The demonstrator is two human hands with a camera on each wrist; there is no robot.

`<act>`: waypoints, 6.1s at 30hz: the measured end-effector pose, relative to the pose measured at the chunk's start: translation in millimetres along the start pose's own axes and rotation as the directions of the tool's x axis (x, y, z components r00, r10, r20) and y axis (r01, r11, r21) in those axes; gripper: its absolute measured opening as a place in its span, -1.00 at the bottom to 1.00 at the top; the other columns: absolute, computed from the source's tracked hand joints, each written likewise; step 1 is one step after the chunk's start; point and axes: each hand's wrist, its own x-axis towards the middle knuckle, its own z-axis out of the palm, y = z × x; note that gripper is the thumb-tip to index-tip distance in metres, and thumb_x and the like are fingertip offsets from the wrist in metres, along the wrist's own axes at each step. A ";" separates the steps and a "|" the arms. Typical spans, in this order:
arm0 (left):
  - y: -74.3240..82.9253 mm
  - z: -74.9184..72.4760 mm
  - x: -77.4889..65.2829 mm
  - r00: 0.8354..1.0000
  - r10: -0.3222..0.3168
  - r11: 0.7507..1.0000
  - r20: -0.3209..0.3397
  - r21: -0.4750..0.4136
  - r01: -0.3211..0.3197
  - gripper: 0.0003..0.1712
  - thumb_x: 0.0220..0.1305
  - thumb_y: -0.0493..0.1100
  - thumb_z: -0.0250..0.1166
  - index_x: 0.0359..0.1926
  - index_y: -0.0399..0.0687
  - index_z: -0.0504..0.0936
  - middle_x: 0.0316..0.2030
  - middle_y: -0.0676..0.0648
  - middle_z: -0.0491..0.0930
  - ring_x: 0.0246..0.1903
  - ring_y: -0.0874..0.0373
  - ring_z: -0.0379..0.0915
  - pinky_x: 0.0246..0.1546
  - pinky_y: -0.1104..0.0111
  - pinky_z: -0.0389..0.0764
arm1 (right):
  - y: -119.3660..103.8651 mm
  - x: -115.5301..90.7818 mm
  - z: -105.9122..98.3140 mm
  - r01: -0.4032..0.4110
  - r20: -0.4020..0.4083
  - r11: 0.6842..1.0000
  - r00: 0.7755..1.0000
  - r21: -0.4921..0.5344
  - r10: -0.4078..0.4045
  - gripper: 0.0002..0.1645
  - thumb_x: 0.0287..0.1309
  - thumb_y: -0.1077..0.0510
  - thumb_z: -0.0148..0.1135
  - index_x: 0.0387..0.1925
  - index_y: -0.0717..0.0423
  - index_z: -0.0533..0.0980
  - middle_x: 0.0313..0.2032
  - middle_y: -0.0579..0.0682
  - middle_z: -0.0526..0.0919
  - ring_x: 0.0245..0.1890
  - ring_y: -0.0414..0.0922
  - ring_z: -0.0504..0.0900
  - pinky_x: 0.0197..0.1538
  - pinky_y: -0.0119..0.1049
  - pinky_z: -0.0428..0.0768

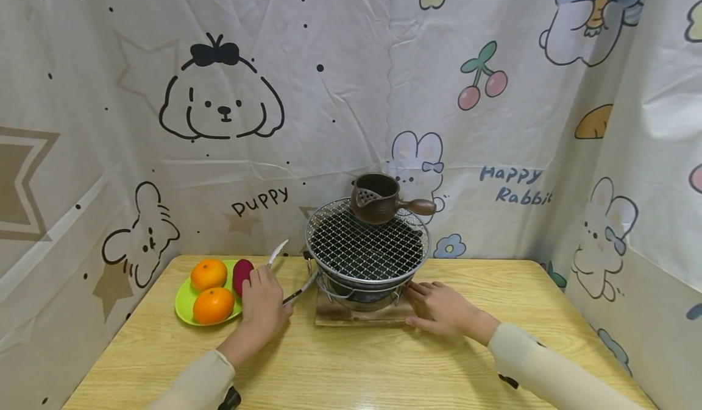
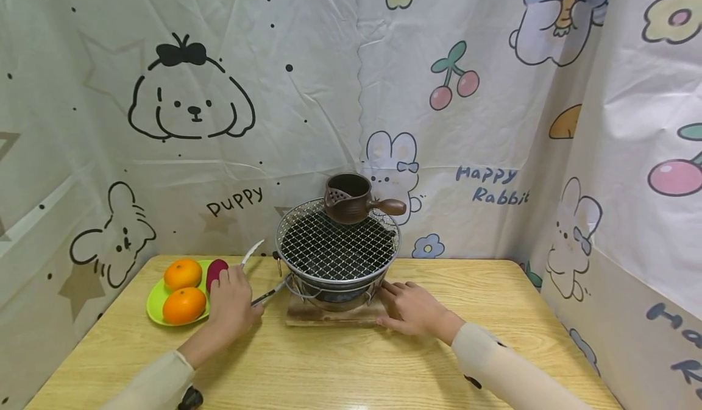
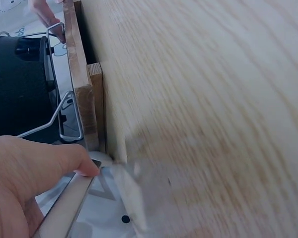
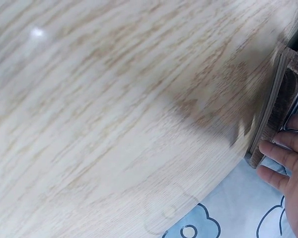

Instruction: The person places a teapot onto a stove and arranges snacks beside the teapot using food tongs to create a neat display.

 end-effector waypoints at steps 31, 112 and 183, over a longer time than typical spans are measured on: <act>3.1 4.3 -1.4 0.998 -0.063 0.992 -0.015 -0.112 0.060 0.29 -0.24 0.16 0.63 0.27 -0.75 0.31 -0.12 -0.53 0.52 -0.24 -0.23 0.46 -0.40 0.14 0.68 | 2.1 -0.9 4.1 0.045 -0.059 0.999 0.997 -0.030 -0.047 -0.20 0.41 -0.32 0.06 0.34 0.23 0.48 0.26 0.21 0.60 0.25 0.12 0.61 0.28 0.04 0.57; -158.9 -45.2 24.3 0.978 0.140 0.959 0.151 -0.267 -0.096 0.10 -0.05 0.35 0.51 0.20 -0.51 0.48 0.06 -0.46 0.57 0.03 -0.40 0.49 0.04 -0.27 0.54 | 3.8 7.5 -5.7 0.061 -0.020 0.998 0.998 -0.014 -0.061 -0.21 0.35 -0.31 0.11 0.24 0.27 0.55 0.17 0.20 0.68 0.12 0.09 0.69 0.23 0.04 0.60; -222.3 -61.7 27.9 0.953 0.134 0.991 0.270 -0.049 -0.126 0.11 -0.10 0.35 0.55 0.03 -0.62 0.45 -0.14 -0.50 0.56 -0.19 -0.35 0.57 -0.44 -0.08 0.65 | 5.3 7.4 -0.9 0.094 -0.097 0.995 0.991 -0.035 -0.097 -0.24 0.32 -0.27 0.16 0.20 0.30 0.57 0.14 0.18 0.69 -0.11 0.00 0.74 0.07 -0.07 0.67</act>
